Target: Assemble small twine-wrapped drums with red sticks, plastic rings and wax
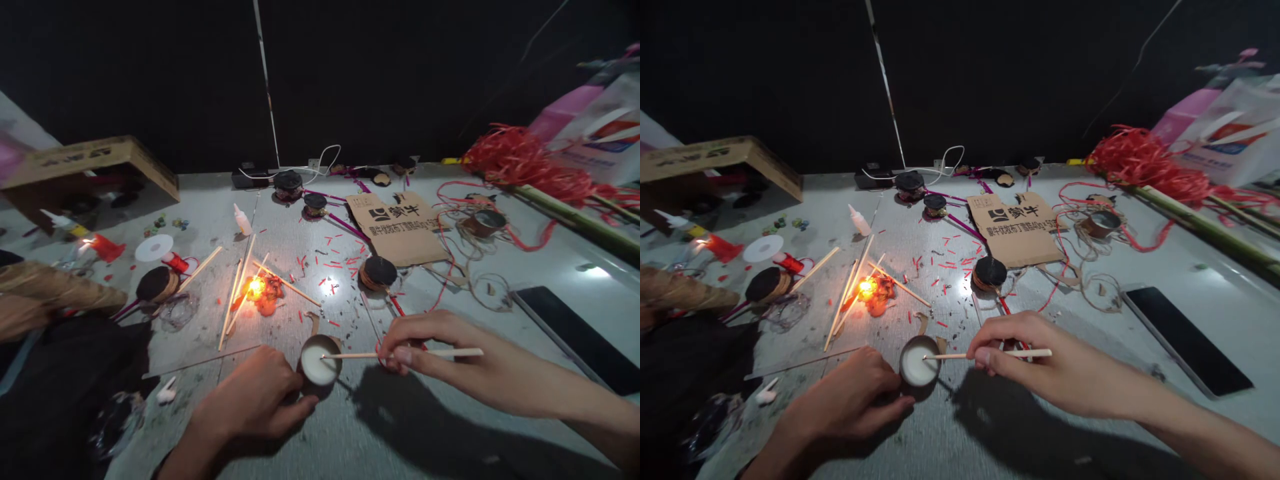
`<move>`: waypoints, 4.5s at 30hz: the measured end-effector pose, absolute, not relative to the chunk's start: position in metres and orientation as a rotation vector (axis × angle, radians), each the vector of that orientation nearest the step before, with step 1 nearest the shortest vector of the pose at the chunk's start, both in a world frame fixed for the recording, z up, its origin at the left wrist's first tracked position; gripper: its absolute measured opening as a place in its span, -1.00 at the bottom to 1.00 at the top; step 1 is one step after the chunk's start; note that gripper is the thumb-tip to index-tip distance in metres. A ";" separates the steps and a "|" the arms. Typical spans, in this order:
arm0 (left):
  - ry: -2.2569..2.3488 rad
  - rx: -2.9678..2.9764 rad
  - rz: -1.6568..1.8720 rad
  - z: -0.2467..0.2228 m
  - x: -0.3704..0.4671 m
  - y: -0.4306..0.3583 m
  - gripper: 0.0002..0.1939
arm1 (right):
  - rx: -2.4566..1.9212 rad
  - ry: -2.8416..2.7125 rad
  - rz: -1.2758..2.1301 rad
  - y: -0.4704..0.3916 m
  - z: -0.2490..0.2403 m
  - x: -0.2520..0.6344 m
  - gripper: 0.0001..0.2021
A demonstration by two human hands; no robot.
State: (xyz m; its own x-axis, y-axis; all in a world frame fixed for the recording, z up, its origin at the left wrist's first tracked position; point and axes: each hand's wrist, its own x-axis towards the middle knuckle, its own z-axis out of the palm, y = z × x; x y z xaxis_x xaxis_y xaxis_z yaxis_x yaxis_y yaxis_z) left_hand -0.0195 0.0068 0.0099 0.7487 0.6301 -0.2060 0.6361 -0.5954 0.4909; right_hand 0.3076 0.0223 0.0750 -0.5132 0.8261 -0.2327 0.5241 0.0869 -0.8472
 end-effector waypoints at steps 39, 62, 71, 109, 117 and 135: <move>0.971 2.395 -0.025 0.010 -0.019 0.006 -0.66 | -1.276 -2.177 1.381 0.026 0.080 0.302 -0.67; 0.967 2.346 -0.161 0.010 -0.019 0.009 -0.71 | -1.250 -2.185 1.362 0.027 0.082 0.302 -0.68; 0.983 2.351 -0.220 0.012 -0.017 0.009 -0.68 | -1.282 -2.184 1.384 0.027 0.083 0.303 -0.71; 0.993 2.304 -0.115 0.018 -0.017 0.009 -0.69 | -1.260 -2.172 1.345 0.028 0.089 0.298 -0.66; 0.993 2.287 -0.079 0.017 -0.018 0.006 -0.65 | -1.270 -2.186 1.363 0.026 0.090 0.299 -0.69; 0.979 2.296 -0.098 0.017 -0.018 0.008 -0.67 | -1.289 -2.101 1.266 0.021 0.099 0.331 -0.75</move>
State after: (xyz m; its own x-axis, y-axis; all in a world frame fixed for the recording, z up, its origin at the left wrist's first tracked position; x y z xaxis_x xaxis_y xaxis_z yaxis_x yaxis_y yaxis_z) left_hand -0.0184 0.0082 0.0165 0.7206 0.6251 -0.3001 0.6721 -0.5232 0.5239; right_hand 0.3307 0.0206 0.0986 -0.5139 0.8470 -0.1363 0.5159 0.1782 -0.8379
